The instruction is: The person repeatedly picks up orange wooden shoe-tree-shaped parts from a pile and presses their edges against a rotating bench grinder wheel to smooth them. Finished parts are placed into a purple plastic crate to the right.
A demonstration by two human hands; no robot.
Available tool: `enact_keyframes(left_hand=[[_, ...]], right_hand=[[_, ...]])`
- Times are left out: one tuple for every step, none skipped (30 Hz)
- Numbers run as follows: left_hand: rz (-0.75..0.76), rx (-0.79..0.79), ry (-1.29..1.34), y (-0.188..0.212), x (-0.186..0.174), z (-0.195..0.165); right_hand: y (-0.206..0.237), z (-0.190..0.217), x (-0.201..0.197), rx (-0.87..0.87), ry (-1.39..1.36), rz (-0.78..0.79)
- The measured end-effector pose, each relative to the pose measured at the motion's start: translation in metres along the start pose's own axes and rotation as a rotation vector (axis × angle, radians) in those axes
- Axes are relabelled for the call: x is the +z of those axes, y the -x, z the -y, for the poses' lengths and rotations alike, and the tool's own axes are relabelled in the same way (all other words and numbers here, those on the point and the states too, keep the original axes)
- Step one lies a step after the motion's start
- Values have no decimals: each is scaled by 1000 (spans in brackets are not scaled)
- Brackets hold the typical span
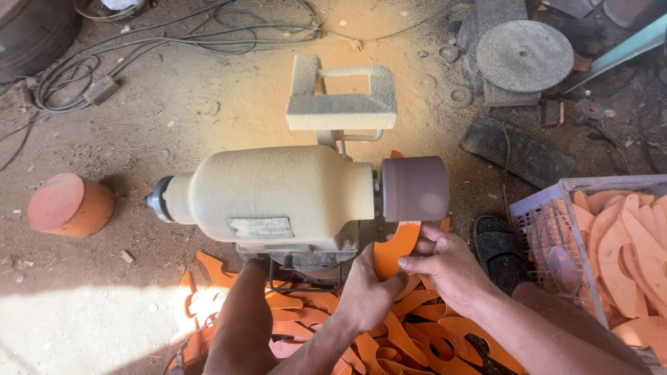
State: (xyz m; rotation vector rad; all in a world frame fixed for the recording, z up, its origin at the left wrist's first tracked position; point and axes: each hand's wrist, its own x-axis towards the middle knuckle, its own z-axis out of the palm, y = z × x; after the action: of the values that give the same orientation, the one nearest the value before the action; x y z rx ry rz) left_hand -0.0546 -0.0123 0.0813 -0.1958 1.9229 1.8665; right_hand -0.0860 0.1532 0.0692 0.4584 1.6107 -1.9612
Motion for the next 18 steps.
enact_keyframes(left_hand=[[-1, -3, 24, 4, 0, 2], [-7, 18, 14, 9, 0, 5], [-11, 41, 4, 13, 0, 8], [-15, 62, -3, 18, 2, 12], [-10, 102, 36, 23, 3, 16], [-4, 142, 74, 27, 4, 21], [2, 185, 111, 30, 6, 27], [-10, 104, 98, 35, 8, 33], [-18, 21, 82, 40, 10, 40], [-26, -59, 65, 45, 13, 47], [13, -21, 156, 48, 16, 53], [54, 15, 245, 49, 19, 57], [96, 51, 333, 47, 19, 60], [97, 7, 305, 45, 19, 61], [98, -37, 277, 42, 19, 60], [101, -82, 248, 39, 18, 57], [93, -46, 244, 35, 18, 53], [84, -5, 239, 29, 18, 46]], right_hand=[[3, 0, 2, -15, 15, 10], [7, -2, 3, -12, 58, 8], [12, -3, 4, -9, 103, 5], [16, -6, 4, -5, 149, -1], [20, -9, 5, 7, 149, -9], [24, -13, 4, 18, 148, -17], [27, -16, 4, 27, 149, -25], [32, -22, 3, 60, 163, -30], [38, -29, 3, 93, 173, -39], [42, -34, 2, 123, 184, -48], [45, -38, 2, 146, 117, -28], [46, -42, 2, 169, 46, -10], [47, -43, 2, 190, -25, 9], [46, -43, 1, 199, 9, -4], [42, -41, 1, 208, 43, -18], [40, -38, 0, 218, 77, -32], [38, -34, 0, 204, 77, -44], [33, -29, 0, 187, 80, -53]])
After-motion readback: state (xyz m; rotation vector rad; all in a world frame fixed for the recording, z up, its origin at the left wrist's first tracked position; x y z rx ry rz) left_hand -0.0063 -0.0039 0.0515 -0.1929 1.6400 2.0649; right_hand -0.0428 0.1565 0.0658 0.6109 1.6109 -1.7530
